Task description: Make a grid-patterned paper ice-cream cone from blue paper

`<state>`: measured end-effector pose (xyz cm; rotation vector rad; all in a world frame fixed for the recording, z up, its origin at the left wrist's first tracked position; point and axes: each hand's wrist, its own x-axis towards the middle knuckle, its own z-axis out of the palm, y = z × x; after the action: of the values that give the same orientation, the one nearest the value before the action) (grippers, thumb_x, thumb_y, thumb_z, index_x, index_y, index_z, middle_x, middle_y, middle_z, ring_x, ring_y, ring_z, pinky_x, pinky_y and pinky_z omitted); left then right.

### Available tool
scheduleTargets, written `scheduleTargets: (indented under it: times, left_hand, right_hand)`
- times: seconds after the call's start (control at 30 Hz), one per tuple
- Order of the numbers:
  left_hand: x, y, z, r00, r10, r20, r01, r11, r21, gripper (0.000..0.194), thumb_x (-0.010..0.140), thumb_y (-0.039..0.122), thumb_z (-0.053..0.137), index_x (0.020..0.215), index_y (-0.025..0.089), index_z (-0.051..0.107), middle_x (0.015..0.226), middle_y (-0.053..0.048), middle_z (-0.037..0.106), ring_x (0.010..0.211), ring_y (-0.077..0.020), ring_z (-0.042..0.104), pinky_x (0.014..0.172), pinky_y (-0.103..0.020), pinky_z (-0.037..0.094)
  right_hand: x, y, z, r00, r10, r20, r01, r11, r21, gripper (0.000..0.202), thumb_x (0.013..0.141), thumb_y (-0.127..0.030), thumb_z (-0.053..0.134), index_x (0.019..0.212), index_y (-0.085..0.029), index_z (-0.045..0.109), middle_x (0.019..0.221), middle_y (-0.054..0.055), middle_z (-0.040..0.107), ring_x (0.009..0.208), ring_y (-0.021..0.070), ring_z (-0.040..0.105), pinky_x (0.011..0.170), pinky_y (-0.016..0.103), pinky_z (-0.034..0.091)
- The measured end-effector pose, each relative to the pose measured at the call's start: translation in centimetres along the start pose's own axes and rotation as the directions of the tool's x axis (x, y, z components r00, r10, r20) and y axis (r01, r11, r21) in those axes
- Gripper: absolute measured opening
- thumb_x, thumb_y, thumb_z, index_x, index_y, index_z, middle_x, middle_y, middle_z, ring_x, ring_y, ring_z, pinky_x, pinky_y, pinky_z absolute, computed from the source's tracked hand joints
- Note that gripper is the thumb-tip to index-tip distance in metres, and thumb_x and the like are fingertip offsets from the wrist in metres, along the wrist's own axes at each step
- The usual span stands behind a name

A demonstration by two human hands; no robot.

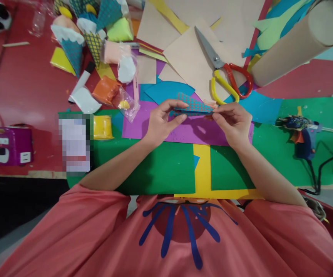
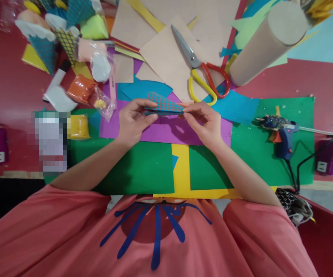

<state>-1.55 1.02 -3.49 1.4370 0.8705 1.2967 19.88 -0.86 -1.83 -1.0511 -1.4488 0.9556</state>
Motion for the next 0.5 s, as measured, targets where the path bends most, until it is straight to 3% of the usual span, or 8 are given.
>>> scheduleTargets:
  times: [0.2, 0.3, 0.4, 0.5]
  left_hand:
    - [-0.4, 0.2, 0.3, 0.998, -0.007, 0.068, 0.004, 0.999, 0.043, 0.027, 0.08, 0.037, 0.076, 0.103, 0.025, 0.07, 0.103, -0.003, 0.073, 0.097, -0.0168, 0.068, 0.085, -0.03, 0.054]
    - [-0.6, 0.3, 0.6, 0.992, -0.022, 0.128, 0.013, 0.997, 0.072, 0.03, 0.082, 0.043, 0.073, 0.104, 0.024, 0.069, 0.105, -0.004, 0.073, 0.101, -0.0178, 0.068, 0.086, -0.029, 0.054]
    - [-0.7, 0.5, 0.7, 0.987, -0.036, 0.159, 0.016, 0.992, 0.125, 0.029, 0.083, 0.043, 0.071, 0.104, 0.023, 0.068, 0.106, -0.005, 0.073, 0.103, -0.0182, 0.068, 0.085, -0.029, 0.055]
    - [-0.7, 0.7, 0.8, 0.984, -0.052, 0.169, 0.024, 0.986, 0.166, 0.028, 0.083, 0.04, 0.07, 0.104, 0.022, 0.068, 0.107, -0.006, 0.073, 0.102, -0.018, 0.068, 0.085, -0.029, 0.055]
  right_hand:
    - [-0.5, -0.2, -1.0, 0.998, 0.056, 0.034, -0.056, 0.998, 0.024, 0.013, 0.086, -0.035, 0.067, 0.087, -0.024, 0.062, 0.075, -0.004, 0.071, 0.066, 0.0129, 0.072, 0.065, 0.029, 0.062]
    - [-1.4, -1.1, -1.7, 0.989, 0.109, 0.105, -0.108, 0.994, -0.018, 0.012, 0.086, -0.032, 0.067, 0.095, -0.025, 0.064, 0.077, -0.003, 0.073, 0.062, 0.0136, 0.071, 0.058, 0.029, 0.061]
    - [-2.5, -3.0, -3.3, 0.977, 0.183, 0.107, -0.154, 0.961, -0.231, 0.028, 0.083, -0.027, 0.069, 0.111, -0.03, 0.064, 0.089, 0.002, 0.076, 0.074, 0.016, 0.073, 0.06, 0.027, 0.059]
    - [-4.2, -4.9, -7.5, 0.981, 0.176, -0.075, -0.189, 0.834, -0.519, 0.019, 0.083, -0.025, 0.068, 0.1, -0.031, 0.072, 0.096, 0.007, 0.076, 0.08, 0.0177, 0.072, 0.065, 0.029, 0.056]
